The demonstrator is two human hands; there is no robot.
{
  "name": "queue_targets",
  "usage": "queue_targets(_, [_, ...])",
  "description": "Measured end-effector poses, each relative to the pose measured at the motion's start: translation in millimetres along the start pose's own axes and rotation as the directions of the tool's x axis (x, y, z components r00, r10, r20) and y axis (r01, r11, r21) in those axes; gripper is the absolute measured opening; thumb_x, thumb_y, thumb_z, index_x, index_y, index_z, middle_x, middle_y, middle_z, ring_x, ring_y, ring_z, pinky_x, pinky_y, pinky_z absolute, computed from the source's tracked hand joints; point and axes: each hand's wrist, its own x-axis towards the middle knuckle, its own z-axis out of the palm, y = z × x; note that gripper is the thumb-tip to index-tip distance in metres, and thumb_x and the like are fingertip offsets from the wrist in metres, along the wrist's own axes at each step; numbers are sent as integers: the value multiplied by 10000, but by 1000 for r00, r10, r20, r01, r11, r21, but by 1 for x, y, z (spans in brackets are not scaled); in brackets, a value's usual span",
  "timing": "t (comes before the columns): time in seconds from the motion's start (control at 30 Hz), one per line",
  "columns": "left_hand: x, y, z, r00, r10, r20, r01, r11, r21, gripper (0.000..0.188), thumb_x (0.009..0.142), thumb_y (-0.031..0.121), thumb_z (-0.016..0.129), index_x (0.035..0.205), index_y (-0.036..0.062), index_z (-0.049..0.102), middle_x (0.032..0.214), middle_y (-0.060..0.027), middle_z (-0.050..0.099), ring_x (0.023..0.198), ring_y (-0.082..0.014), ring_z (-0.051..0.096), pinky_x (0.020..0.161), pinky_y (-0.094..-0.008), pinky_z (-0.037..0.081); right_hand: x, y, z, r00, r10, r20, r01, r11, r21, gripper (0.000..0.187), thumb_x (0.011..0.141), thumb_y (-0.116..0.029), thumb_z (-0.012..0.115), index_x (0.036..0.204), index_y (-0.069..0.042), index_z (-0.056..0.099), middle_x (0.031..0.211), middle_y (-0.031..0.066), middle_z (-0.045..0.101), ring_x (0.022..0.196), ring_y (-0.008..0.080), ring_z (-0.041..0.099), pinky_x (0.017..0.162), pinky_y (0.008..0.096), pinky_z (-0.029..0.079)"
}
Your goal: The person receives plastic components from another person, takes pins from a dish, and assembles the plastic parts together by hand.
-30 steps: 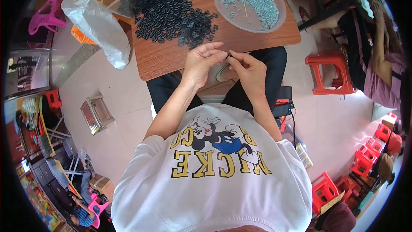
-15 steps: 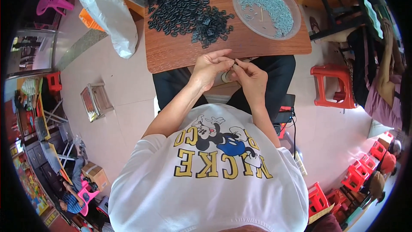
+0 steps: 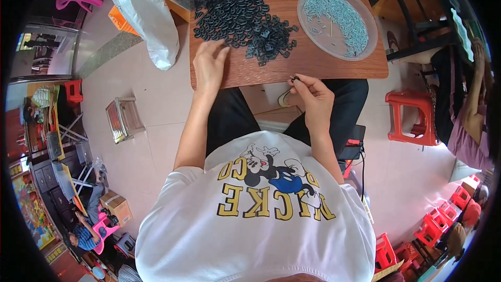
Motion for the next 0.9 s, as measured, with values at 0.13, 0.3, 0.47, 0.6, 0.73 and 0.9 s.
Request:
queue_targets(0.13, [5,-10,3,996,-12,85,0,991,134,211,816,111,657,976,-25,664,889,-150,587,827,-292,572,774,-350,453,-1,5,9,997,54,60,-57,998,34,158,843,-24,623,990,25,653,838,76,665,720,86,611,594,192,481])
queue_targets(0.3, [-2,-5,1,993,-66,99,59,996,67,185,785,55,667,945,-38,654,904,-154,583,806,-270,588,742,-342,467,1,12,7,997,-26,77,30,998,-50,150,846,-33,625,988,-1,662,764,7,622,612,35,516,511,168,398])
queue_targets(0.47, [-17,-1,0,983,-116,142,128,989,-75,175,777,46,676,933,-31,653,869,-152,612,728,-230,615,687,-317,483,6,-2,15,988,75,134,-80,996,33,146,831,-62,650,964,-7,672,711,-37,566,560,18,454,482,167,344])
queue_targets(0.6, [-23,-2,7,978,-168,127,194,954,-229,142,787,31,671,915,-29,654,838,-102,637,747,-178,629,675,-290,489,11,-19,27,982,78,173,-76,997,-18,148,822,-71,662,953,-5,678,718,-37,572,577,13,451,481,159,324])
queue_targets(0.73, [-25,11,10,836,-371,405,531,362,-766,138,843,6,616,970,-47,622,923,-117,645,816,-188,643,713,-268,527,16,-25,31,976,69,207,-65,998,-26,156,826,-83,656,955,-1,686,785,-10,636,688,42,535,638,183,432])
queue_targets(0.9, [-29,48,-2,784,-204,586,600,8,-800,198,880,-22,539,1072,-55,574,1001,-167,626,954,-263,636,852,-337,546,19,-25,34,977,25,212,-19,999,-33,150,830,-69,649,957,1,683,806,0,647,730,46,560,655,191,447])
